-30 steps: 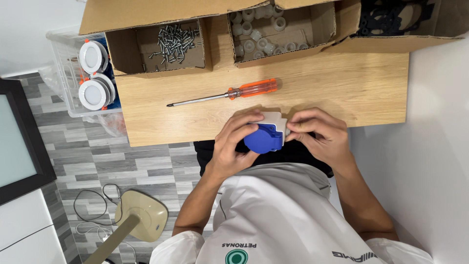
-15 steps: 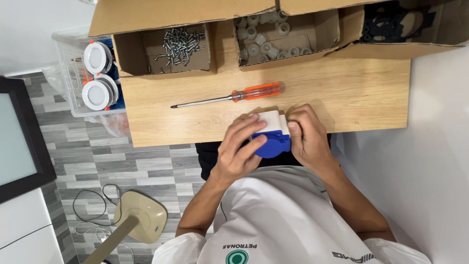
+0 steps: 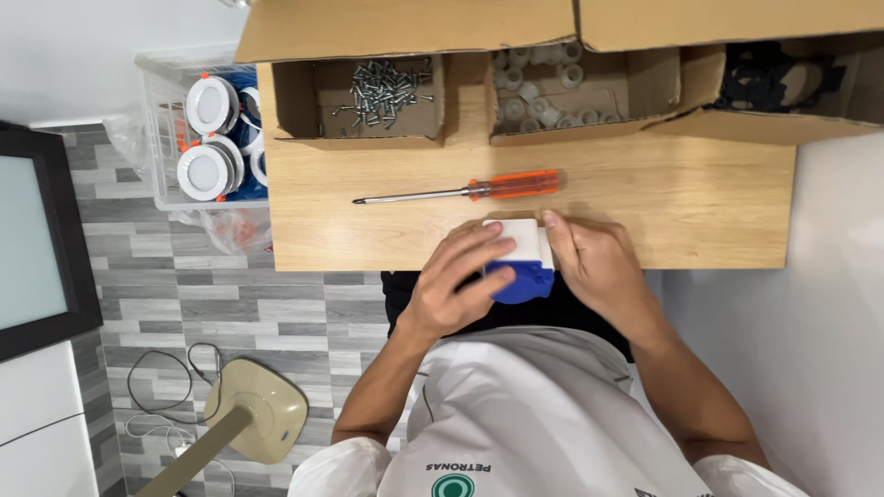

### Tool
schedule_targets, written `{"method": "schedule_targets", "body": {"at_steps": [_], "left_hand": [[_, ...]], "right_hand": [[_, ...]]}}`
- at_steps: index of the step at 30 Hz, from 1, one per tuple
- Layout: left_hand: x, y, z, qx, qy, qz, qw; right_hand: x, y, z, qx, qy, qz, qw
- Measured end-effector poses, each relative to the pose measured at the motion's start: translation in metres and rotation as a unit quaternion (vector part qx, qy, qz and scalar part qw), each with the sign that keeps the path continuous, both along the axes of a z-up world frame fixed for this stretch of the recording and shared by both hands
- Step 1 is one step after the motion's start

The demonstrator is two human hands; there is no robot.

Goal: The person assembles a blue electrical socket by inserting a black component and a white plastic piece. They use an orange screwdriver to tighten screws into the blue housing, securing the components together. The process is repeated for a second unit.

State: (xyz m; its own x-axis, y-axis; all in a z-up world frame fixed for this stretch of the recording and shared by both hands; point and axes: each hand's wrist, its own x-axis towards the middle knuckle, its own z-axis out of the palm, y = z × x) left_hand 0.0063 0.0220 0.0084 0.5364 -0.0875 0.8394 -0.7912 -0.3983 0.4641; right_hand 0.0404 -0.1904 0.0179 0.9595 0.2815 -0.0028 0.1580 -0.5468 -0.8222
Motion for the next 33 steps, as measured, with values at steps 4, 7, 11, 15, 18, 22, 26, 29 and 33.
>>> {"method": "schedule_targets", "body": {"at_steps": [4, 7, 11, 15, 18, 22, 26, 29, 33], "left_hand": [[0.003, 0.009, 0.005, -0.072, 0.061, -0.026, 0.995], [0.003, 0.017, 0.006, -0.091, 0.092, -0.058, 0.99], [0.003, 0.022, 0.001, -0.098, 0.128, -0.096, 0.982], [0.002, 0.022, -0.007, -0.093, 0.137, -0.081, 0.983], [-0.001, 0.024, -0.007, -0.083, 0.144, -0.065, 0.984], [-0.006, 0.029, -0.007, 0.018, 0.213, -0.064, 0.975], [-0.005, 0.025, -0.012, 0.054, 0.197, -0.011, 0.979], [-0.005, 0.023, -0.012, 0.074, 0.191, 0.006, 0.979], [-0.006, 0.022, -0.012, 0.088, 0.203, 0.015, 0.975]], "right_hand": [[0.027, -0.003, 0.015, -0.064, -0.248, 0.072, 0.964], [0.043, -0.001, 0.01, -0.1, -0.283, 0.127, 0.945], [0.052, 0.0, -0.008, -0.087, -0.276, 0.14, 0.947], [0.052, -0.012, -0.005, -0.009, -0.21, 0.123, 0.97], [0.051, -0.025, 0.018, 0.11, -0.178, 0.103, 0.972], [0.044, -0.031, 0.058, 0.149, -0.155, 0.092, 0.972], [0.058, -0.024, 0.088, 0.228, -0.303, 0.142, 0.914], [0.065, -0.002, 0.121, 0.11, -0.368, 0.087, 0.919], [0.081, 0.025, 0.136, 0.049, -0.271, 0.03, 0.961]]}}
